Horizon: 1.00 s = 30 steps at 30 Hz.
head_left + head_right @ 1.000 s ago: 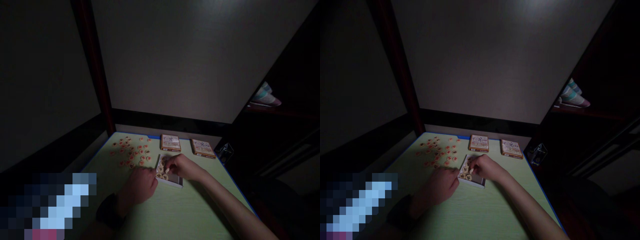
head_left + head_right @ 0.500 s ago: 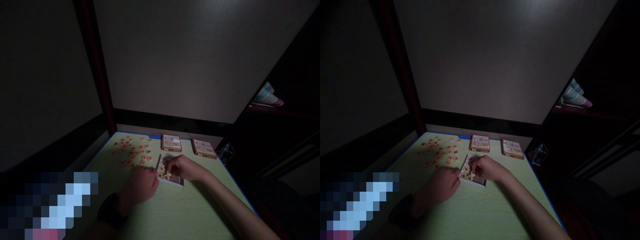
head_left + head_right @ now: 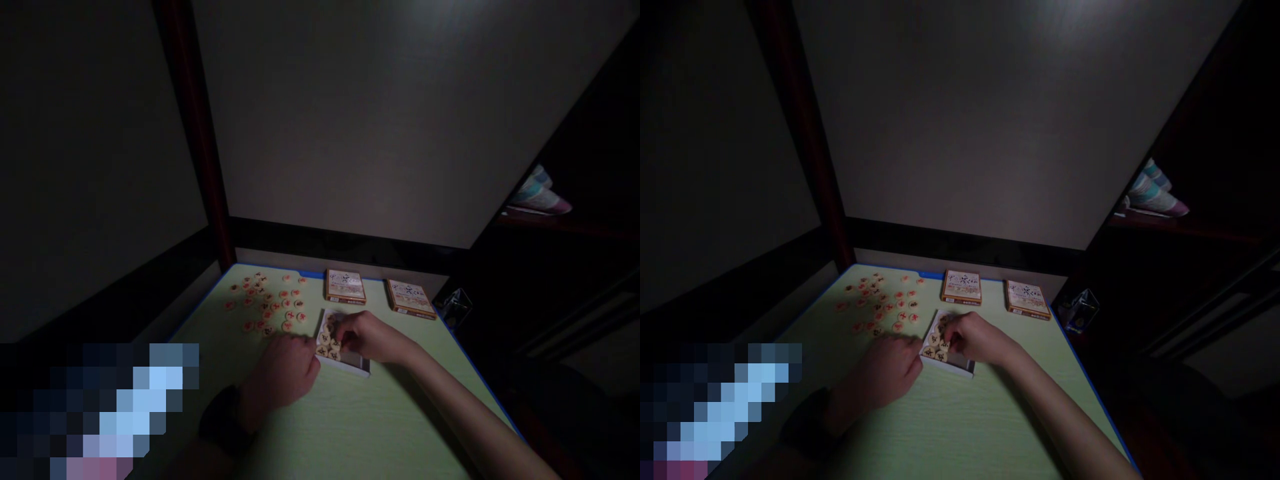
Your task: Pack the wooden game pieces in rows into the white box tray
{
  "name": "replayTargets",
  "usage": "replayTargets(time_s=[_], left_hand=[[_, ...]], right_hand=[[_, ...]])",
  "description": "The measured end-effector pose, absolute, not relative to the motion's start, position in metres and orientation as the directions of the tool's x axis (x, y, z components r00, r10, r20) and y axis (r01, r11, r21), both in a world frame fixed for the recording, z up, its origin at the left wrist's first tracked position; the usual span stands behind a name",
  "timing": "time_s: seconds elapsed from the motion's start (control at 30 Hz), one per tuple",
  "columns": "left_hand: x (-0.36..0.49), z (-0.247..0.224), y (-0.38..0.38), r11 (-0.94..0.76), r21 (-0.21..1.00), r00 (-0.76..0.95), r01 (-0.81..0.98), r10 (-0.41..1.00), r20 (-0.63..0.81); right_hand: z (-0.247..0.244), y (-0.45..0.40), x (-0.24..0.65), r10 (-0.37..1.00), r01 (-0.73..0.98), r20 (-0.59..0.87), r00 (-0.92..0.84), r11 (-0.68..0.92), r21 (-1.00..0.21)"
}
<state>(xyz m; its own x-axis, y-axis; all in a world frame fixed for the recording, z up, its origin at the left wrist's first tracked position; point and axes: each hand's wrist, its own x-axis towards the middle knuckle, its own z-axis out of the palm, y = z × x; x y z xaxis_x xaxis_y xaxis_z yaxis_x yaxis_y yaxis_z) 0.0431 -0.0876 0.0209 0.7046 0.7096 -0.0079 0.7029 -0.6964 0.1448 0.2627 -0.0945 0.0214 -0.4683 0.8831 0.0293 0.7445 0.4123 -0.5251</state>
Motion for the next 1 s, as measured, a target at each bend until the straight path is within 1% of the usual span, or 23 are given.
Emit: replayTargets(time_s=[0.07, 0.13, 0.27, 0.37, 0.43, 0.5, 0.57, 0.63, 0.73, 0.83, 0.9, 1.0], left_hand=[[0.044, 0.022, -0.089, -0.687, 0.144, 0.696, 0.712, 0.718, -0.017], [0.045, 0.025, -0.091, -0.679, 0.148, 0.689, 0.719, 0.725, -0.021], [0.043, 0.029, -0.091, -0.661, 0.17, 0.67, 0.731, 0.743, 0.007], [0.039, 0.032, -0.086, -0.612, 0.188, 0.62, 0.768, 0.785, 0.024], [0.036, 0.033, -0.083, -0.581, 0.194, 0.586, 0.791, 0.81, 0.034], [0.035, 0.033, -0.081, -0.575, 0.188, 0.575, 0.796, 0.816, 0.057], [0.035, 0.033, -0.081, -0.596, 0.181, 0.595, 0.782, 0.801, 0.069], [0.037, 0.032, -0.083, -0.636, 0.18, 0.635, 0.75, 0.769, 0.073], [0.039, 0.03, -0.087, -0.692, 0.186, 0.692, 0.697, 0.718, 0.078], [0.04, 0.028, -0.087, -0.727, 0.184, 0.726, 0.662, 0.683, 0.084], [0.041, 0.029, -0.087, -0.735, 0.181, 0.735, 0.653, 0.673, 0.079], [0.041, 0.031, -0.089, -0.735, 0.187, 0.739, 0.652, 0.671, 0.061]], right_hand=[[0.025, -0.095, 0.266, 0.889, 0.732, 0.031, -0.456, 0.395, -0.555], [0.03, -0.095, 0.272, 0.907, 0.742, 0.048, -0.417, 0.371, -0.559], [0.038, -0.091, 0.286, 0.955, 0.832, 0.146, -0.259, 0.297, -0.468], [0.036, -0.088, 0.289, 0.967, 0.882, 0.163, -0.195, 0.246, -0.402], [0.031, -0.087, 0.287, 0.969, 0.884, 0.128, -0.213, 0.247, -0.396], [0.027, -0.087, 0.284, 0.963, 0.863, 0.102, -0.25, 0.269, -0.428], [0.026, -0.085, 0.281, 0.957, 0.838, 0.1, -0.273, 0.288, -0.464], [0.029, -0.081, 0.278, 0.955, 0.829, 0.128, -0.268, 0.297, -0.474], [0.039, -0.068, 0.269, 0.942, 0.822, 0.188, -0.279, 0.335, -0.46], [0.048, -0.047, 0.252, 0.917, 0.807, 0.23, -0.325, 0.396, -0.439], [0.052, -0.031, 0.236, 0.901, 0.801, 0.228, -0.37, 0.434, -0.413], [0.054, -0.008, 0.21, 0.874, 0.778, 0.159, -0.46, 0.483, -0.402]])
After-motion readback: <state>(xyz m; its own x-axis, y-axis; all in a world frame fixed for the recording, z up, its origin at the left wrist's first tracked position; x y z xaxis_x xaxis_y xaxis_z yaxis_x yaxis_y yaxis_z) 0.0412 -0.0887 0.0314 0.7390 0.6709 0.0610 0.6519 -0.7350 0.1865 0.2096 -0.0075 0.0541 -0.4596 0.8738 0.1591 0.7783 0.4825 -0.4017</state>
